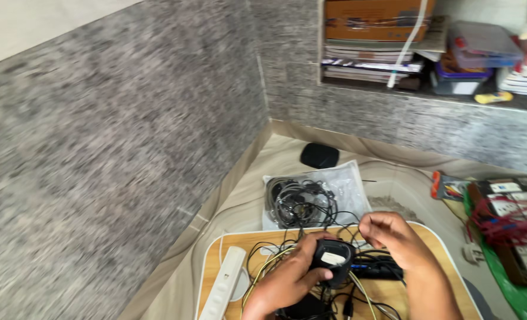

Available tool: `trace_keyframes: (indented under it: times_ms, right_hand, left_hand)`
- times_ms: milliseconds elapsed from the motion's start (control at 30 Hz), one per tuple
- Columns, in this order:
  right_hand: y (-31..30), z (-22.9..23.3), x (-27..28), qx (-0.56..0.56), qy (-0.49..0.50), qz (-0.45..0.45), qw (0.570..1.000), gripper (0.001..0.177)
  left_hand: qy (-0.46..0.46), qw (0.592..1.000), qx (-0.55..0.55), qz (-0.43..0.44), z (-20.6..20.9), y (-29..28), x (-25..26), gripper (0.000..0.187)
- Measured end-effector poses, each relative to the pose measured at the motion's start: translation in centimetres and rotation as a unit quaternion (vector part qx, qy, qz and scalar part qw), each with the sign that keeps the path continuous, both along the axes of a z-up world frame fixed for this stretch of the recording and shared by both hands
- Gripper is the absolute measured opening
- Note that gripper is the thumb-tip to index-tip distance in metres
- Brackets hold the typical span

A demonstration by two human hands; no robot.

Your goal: The person untangles a black cable, coils it, and places it into a plastic bag. They then pick up a black power adapter, inspect it, and set it down. The person continues to sort through a pile of cables and adapters on a small table.

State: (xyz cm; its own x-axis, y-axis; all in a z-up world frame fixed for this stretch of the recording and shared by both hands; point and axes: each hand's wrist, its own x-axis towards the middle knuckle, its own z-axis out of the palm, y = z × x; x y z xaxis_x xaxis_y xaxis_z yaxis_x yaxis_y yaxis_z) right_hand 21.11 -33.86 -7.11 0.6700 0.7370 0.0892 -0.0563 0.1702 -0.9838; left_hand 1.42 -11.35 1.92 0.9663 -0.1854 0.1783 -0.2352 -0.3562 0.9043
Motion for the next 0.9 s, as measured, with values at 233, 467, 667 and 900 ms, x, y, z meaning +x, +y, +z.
trace_keyframes:
  times_ms: [233, 467, 667, 900]
  right_hand:
    - [0.8, 2.0, -2.6, 0.009, -0.063, -0.113, 0.992, 0.032]
    - [2.8, 0.5, -1.4, -0.100, -0.089, -0.037, 0.990, 0.037]
    - [4.4, -0.5, -1.1, -0.073, 0.008, -0.012, 0.997, 0.038]
    - [3.6, -0.2, -2.5, -0.001, -0.034, -0.083, 0.996, 0.032]
  left_hand:
    - [-0.003, 0.992, 0.106, 0.065, 1.0, -0.9, 0.5, 0.058]
    - [-0.045, 0.964, -0.255, 0.053, -1.0, -1.2, 0.6, 0.061]
    - [-0.016, 0.977, -0.204, -0.049, -0.7, -0.3, 0.2, 0.060]
    - [0.000, 0.998, -0.021, 0.067, 1.4, -1.8, 0.1, 0.058]
